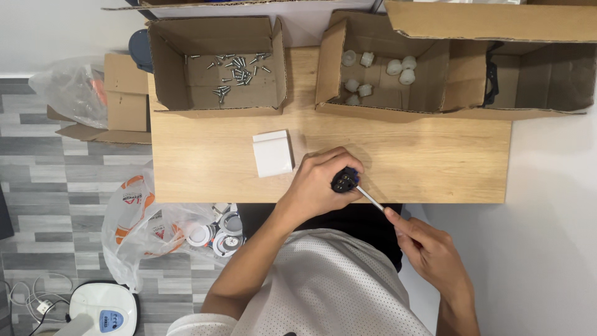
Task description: The person assembles small white and blue electrical components on a low table while seated on the floor. They use a screwdriver to tighten screws, insert small white caps, and place finished parts into cardboard boxes.
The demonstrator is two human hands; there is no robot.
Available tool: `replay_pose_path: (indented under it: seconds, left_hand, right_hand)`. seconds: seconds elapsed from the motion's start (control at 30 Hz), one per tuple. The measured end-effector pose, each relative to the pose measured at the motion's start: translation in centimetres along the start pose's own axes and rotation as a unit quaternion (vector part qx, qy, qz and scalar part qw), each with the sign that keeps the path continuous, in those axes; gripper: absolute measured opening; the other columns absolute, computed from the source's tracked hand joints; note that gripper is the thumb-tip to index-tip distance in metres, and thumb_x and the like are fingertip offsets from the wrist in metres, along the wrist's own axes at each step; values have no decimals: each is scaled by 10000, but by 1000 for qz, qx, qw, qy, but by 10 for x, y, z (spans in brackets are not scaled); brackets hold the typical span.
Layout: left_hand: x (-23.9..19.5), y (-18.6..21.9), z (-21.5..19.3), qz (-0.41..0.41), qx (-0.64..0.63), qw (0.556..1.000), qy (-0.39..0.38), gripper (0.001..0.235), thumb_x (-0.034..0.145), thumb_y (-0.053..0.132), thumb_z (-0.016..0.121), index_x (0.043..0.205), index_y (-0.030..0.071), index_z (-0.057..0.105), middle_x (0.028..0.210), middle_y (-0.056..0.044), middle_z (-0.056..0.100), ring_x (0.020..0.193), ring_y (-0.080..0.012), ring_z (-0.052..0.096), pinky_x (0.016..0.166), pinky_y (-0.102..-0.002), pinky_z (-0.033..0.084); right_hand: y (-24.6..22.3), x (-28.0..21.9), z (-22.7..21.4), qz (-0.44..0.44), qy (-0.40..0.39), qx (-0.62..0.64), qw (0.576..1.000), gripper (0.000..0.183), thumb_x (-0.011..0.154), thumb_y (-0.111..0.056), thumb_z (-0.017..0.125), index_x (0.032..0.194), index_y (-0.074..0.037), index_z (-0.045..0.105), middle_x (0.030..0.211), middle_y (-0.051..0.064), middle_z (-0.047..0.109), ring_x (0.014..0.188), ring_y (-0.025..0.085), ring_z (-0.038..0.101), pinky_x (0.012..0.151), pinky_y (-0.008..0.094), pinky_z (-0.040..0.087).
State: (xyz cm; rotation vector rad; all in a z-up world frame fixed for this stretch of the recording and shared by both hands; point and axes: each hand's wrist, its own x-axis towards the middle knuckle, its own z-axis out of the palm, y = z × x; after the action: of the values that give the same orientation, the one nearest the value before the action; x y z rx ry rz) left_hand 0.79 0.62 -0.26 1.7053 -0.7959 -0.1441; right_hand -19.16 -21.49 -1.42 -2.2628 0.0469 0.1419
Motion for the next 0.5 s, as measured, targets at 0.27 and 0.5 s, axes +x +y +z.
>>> replay_pose_path:
  seconds: [0.27,0.5]
  left_hand:
    - [-2,4,3,-27,-20,999,-2,283,752,-32,789,953,95,636,899,-38,656,805,-191,651,786,-283,515]
    - [1,5,1,-23,-46,999,9,310,742,-55,825,926,102,630,870,-10,654,764,-147,643,763,-255,519]
  right_hand:
    - [2,-6,4,-44,27,-123,991,567,992,-23,606,1504,-265,567,738,-56,481,622,97,432,589,253,436]
    - [12,-14,7,-88,67,-204,973,584,994,15,615,1499,-272,560,708,-75,416,587,102,310,465,240,363]
